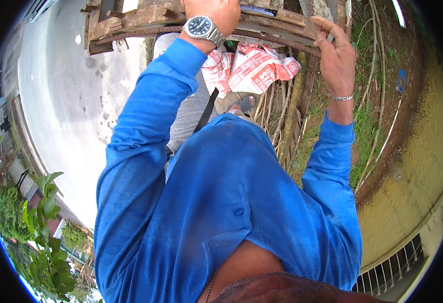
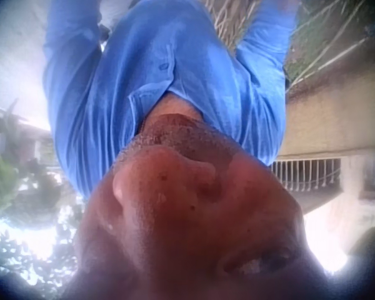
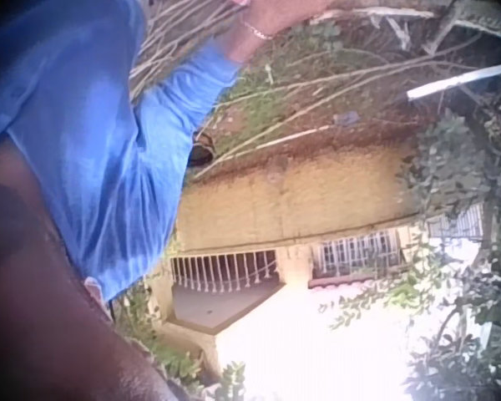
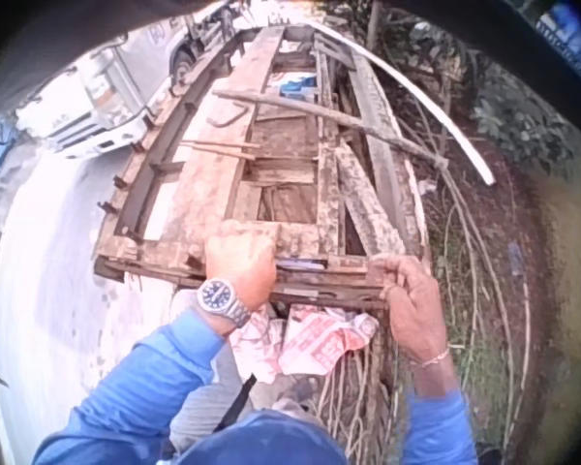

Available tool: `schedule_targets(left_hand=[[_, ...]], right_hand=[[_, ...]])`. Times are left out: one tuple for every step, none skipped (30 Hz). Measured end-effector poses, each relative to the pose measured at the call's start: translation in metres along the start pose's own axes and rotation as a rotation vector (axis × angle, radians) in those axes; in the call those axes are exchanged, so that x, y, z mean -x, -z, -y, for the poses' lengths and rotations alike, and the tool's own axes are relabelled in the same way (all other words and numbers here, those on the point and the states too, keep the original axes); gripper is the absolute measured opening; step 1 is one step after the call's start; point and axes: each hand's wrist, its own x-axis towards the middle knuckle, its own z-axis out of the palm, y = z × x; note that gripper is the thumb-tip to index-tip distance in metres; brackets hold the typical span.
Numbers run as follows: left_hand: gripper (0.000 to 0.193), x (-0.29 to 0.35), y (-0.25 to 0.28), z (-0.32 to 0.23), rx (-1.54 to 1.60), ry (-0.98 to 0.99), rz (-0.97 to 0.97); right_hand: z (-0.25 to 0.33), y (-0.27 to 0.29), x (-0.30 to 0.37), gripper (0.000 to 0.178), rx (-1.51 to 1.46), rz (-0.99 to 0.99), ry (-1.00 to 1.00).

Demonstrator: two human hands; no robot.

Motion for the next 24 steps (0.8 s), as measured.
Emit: schedule_targets(left_hand=[[0.009,-0.001,0.001,-0.001,-0.006,0.025,0.042],[0.009,-0.003,0.003,-0.002,-0.009,0.046,0.082],[0.009,-0.005,0.004,-0.003,-0.007,0.061,0.124],[0.008,-0.007,0.006,-0.004,0.0,0.054,0.127],[0.008,-0.007,0.008,-0.005,0.008,0.046,0.131],[0.008,-0.008,0.009,-0.005,0.014,0.039,0.133],[0.007,-0.006,0.009,-0.004,0.005,0.028,0.104],[0.007,-0.005,0.007,-0.004,-0.003,0.011,0.074],[0.007,-0.005,0.007,-0.002,-0.019,-0.003,0.043],[0.007,-0.005,0.01,-0.002,0.0,-0.018,0.041],[0.007,-0.006,0.01,-0.003,0.0,-0.017,0.054],[0.007,-0.005,0.009,-0.003,0.0,-0.016,0.067],[0.007,-0.004,0.007,-0.002,-0.001,-0.016,0.079],[0.006,0.002,-0.002,0.003,-0.031,-0.059,-0.002],[0.009,0.001,-0.002,0.006,-0.037,-0.05,0.104],[0.013,-0.002,-0.001,0.009,-0.046,-0.041,0.211],[0.018,-0.005,-0.001,0.011,-0.057,-0.028,0.314],[0.015,-0.004,-0.002,0.009,-0.073,-0.037,0.276],[0.015,-0.006,-0.003,0.009,-0.062,-0.034,0.285],[0.016,-0.006,-0.003,0.009,-0.053,-0.023,0.297],[0.016,-0.006,-0.003,0.008,-0.046,-0.014,0.312],[0.017,-0.008,0.0,0.006,-0.081,-0.012,0.357],[0.017,-0.008,-0.001,0.006,-0.083,-0.011,0.352],[0.017,-0.006,-0.003,0.007,-0.087,-0.005,0.344]], right_hand=[[0.011,0.008,0.02,0.037,-0.07,0.094,-0.136],[0.003,0.009,0.041,0.039,-0.149,0.183,-0.22],[-0.012,0.004,0.068,0.042,-0.226,0.266,-0.309],[-0.024,-0.004,0.094,0.042,-0.297,0.334,-0.458],[-0.038,-0.013,0.121,0.043,-0.368,0.401,-0.608],[-0.052,-0.025,0.148,0.042,-0.417,0.436,-0.774],[-0.065,-0.036,0.171,0.041,-0.463,0.479,-0.935],[-0.076,-0.045,0.193,0.039,-0.464,0.454,-1.01],[-0.088,-0.053,0.209,0.038,-0.468,0.436,-1.079],[-0.099,-0.061,0.222,0.037,-0.44,0.444,-1.096],[-0.104,-0.067,0.228,0.036,-0.416,0.443,-1.117],[-0.109,-0.069,0.234,0.035,-0.393,0.443,-1.137],[-0.116,-0.069,0.237,0.034,-0.379,0.433,-1.162],[-0.115,-0.069,0.233,0.033,-0.372,0.418,-1.186],[-0.113,-0.07,0.231,0.032,-0.369,0.396,-1.217],[-0.111,-0.07,0.223,0.027,-0.343,0.395,-1.188],[-0.102,-0.068,0.209,0.025,-0.321,0.373,-1.106],[-0.09,-0.065,0.19,0.024,-0.292,0.354,-1.02],[-0.08,-0.061,0.172,0.022,-0.26,0.335,-0.935],[-0.075,-0.059,0.156,0.022,-0.291,0.244,-0.814],[-0.069,-0.06,0.14,0.021,-0.322,0.154,-0.693],[-0.057,-0.057,0.12,0.021,-0.256,0.079,-0.526],[-0.044,-0.054,0.1,0.021,-0.185,0.006,-0.359],[-0.03,-0.056,0.082,0.019,-0.216,-0.093,-0.251]])
